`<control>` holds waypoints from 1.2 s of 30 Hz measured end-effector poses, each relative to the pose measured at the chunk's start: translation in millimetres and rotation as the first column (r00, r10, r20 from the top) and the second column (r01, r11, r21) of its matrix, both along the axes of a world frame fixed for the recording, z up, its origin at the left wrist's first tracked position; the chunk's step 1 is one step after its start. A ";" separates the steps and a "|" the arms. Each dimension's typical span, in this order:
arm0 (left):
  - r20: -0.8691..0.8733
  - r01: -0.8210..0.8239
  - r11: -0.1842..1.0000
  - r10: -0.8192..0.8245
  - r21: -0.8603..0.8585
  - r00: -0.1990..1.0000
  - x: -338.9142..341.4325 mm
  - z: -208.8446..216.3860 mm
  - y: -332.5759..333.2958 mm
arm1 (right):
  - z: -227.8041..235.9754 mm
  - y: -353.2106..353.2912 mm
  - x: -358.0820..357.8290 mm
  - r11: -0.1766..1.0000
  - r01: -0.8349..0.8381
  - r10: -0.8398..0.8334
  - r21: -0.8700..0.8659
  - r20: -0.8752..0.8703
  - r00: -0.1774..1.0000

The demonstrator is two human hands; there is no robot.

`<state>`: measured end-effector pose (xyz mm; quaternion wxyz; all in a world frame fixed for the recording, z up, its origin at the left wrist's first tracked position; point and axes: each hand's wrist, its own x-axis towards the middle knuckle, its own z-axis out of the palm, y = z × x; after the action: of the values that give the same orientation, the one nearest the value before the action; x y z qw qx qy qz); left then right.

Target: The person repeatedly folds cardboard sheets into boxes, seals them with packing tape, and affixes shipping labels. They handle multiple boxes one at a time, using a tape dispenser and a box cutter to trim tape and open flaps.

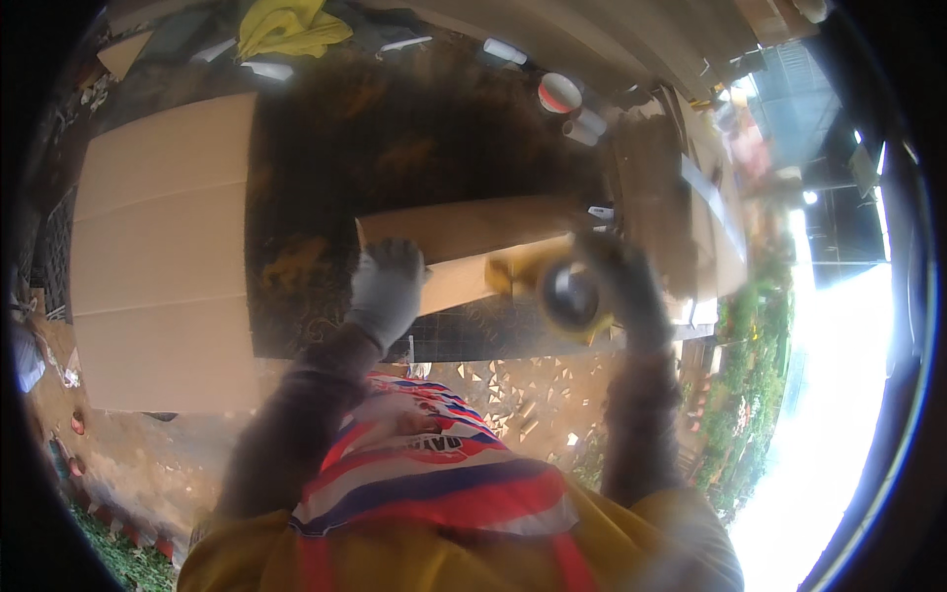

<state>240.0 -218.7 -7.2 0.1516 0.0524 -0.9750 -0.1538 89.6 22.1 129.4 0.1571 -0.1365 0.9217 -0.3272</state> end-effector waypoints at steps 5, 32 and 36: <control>0.044 -0.050 0.998 0.051 -0.034 0.998 -15.7 -27.0 47.1 | -9.9 -152.8 -24.9 0.779 -0.448 0.620 0.439 -0.426 0.659; 0.371 0.237 0.950 -0.150 -0.203 0.917 53.1 18.4 -74.0 | -74.1 74.2 -109.5 0.995 -0.046 0.090 0.092 -0.570 0.816; 0.599 0.223 0.891 -0.435 0.397 0.673 -11.0 25.6 -73.6 | -178.5 71.7 -166.7 0.930 0.266 -0.242 -0.254 0.122 0.963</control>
<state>229.0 -292.3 18.4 -0.2511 -0.0524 -0.9218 -0.2907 -77.1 93.8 -49.1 0.1344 -0.0213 0.8709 -0.4722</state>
